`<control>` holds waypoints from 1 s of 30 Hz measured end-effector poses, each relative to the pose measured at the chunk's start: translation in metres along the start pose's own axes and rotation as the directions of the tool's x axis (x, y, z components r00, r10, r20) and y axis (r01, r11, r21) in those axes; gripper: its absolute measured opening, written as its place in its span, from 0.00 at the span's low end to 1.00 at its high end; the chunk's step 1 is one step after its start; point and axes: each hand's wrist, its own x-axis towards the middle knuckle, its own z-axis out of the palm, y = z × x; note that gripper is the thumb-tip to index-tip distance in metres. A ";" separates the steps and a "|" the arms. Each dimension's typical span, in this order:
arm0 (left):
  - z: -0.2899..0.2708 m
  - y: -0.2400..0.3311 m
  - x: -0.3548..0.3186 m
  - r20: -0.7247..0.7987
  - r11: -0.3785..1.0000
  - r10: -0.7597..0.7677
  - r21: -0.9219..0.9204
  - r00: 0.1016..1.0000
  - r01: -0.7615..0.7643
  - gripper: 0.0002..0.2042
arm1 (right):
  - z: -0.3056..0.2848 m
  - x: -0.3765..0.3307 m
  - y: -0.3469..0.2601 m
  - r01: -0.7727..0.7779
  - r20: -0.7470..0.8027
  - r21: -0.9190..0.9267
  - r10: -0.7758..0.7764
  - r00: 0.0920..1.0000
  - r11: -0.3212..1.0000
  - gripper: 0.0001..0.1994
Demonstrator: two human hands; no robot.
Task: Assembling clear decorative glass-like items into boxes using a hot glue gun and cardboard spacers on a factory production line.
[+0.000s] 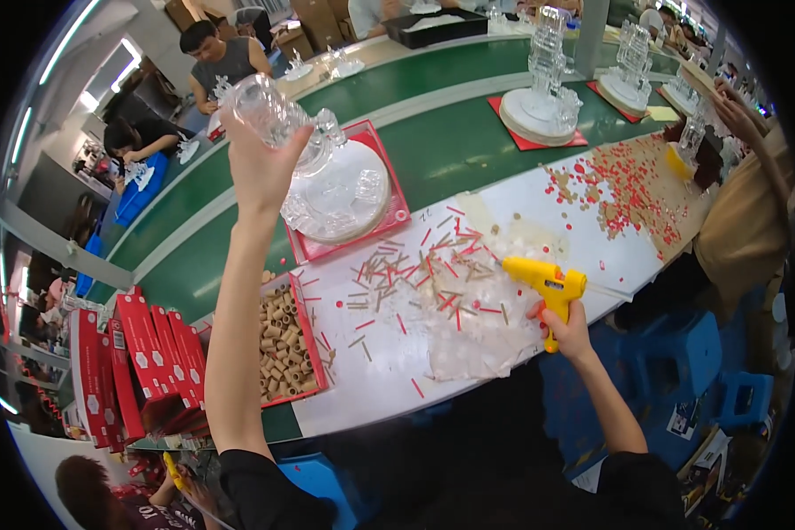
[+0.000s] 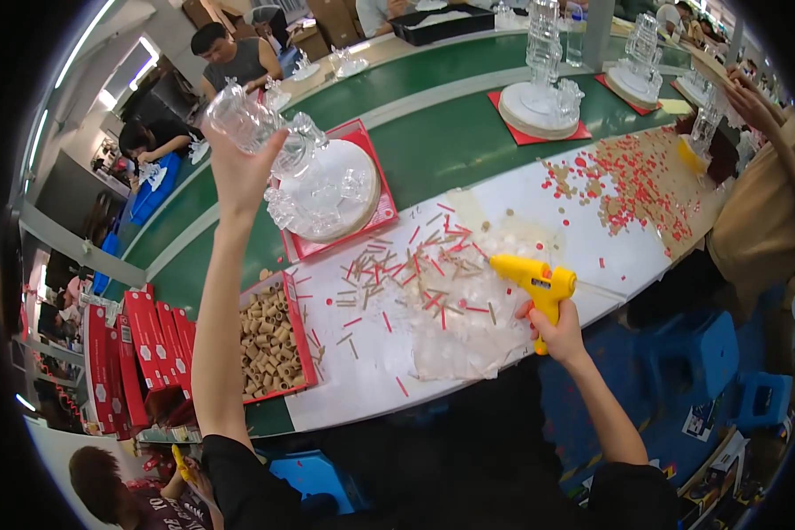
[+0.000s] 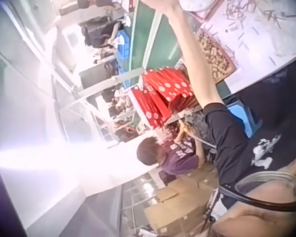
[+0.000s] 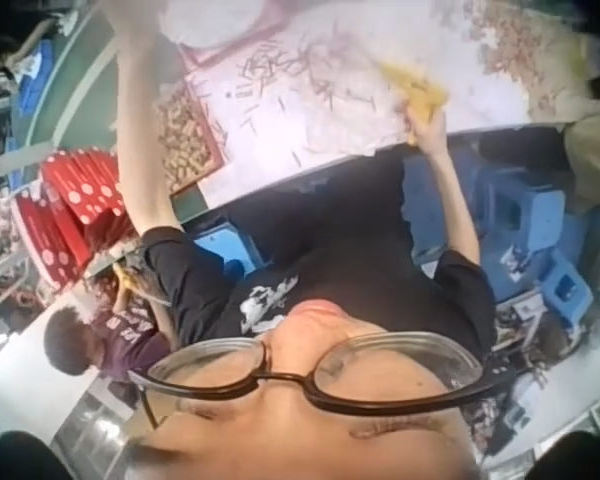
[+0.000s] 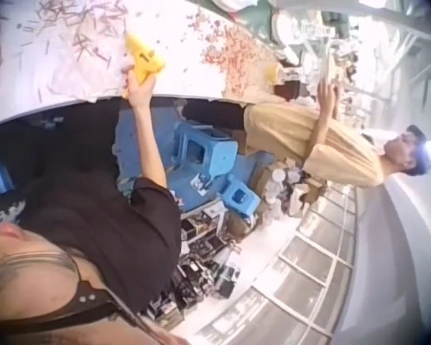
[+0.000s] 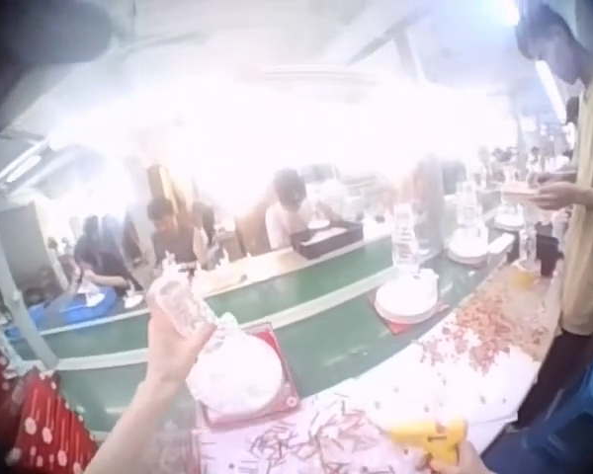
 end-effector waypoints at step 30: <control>-0.377 0.057 -0.113 -0.302 -0.070 -0.518 0.947 0.800 0.312 0.23 | -0.018 0.020 0.073 0.082 -0.088 -0.001 -0.082 0.993 0.997 0.17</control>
